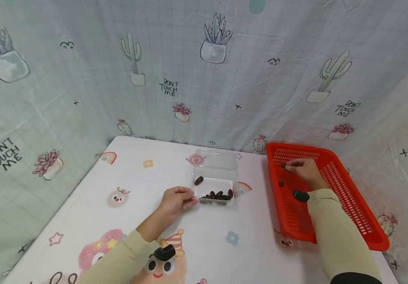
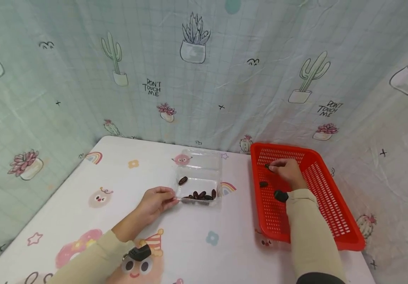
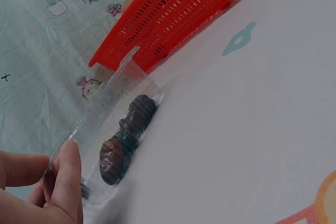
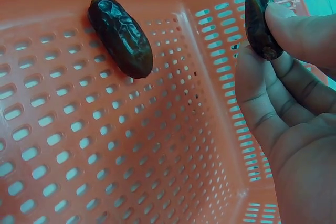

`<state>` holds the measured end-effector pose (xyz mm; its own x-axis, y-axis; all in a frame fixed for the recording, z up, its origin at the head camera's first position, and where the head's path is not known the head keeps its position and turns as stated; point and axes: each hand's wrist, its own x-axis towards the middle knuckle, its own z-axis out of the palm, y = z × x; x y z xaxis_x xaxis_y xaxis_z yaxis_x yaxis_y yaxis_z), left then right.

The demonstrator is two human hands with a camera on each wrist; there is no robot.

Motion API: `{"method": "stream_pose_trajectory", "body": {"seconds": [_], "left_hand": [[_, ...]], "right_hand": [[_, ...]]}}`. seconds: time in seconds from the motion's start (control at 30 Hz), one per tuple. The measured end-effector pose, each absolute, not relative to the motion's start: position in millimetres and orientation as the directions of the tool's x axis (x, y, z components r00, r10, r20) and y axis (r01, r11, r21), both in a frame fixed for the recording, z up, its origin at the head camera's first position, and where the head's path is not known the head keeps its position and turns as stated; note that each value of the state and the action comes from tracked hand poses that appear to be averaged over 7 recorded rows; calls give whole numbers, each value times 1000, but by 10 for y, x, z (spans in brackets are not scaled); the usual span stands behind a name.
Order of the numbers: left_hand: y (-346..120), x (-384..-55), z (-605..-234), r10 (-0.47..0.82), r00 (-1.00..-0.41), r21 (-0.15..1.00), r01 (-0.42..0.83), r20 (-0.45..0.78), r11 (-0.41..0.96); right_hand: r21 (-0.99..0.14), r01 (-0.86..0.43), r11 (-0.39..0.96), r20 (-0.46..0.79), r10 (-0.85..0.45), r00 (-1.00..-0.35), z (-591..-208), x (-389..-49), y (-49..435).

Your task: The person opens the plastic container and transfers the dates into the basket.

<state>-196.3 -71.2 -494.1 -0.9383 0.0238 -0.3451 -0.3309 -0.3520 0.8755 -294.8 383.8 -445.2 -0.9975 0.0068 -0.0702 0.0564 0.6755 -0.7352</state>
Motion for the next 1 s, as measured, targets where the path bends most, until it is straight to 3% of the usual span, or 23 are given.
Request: {"method": "stream_pose_trajectory", "body": {"seconds": [1.0], "left_hand": [[-686, -1962, -4954, 12, -936, 874, -332, -351, -356]], "right_hand": [[-669, 59, 741, -183, -88, -979, -4499, -3058, 3835]]}}
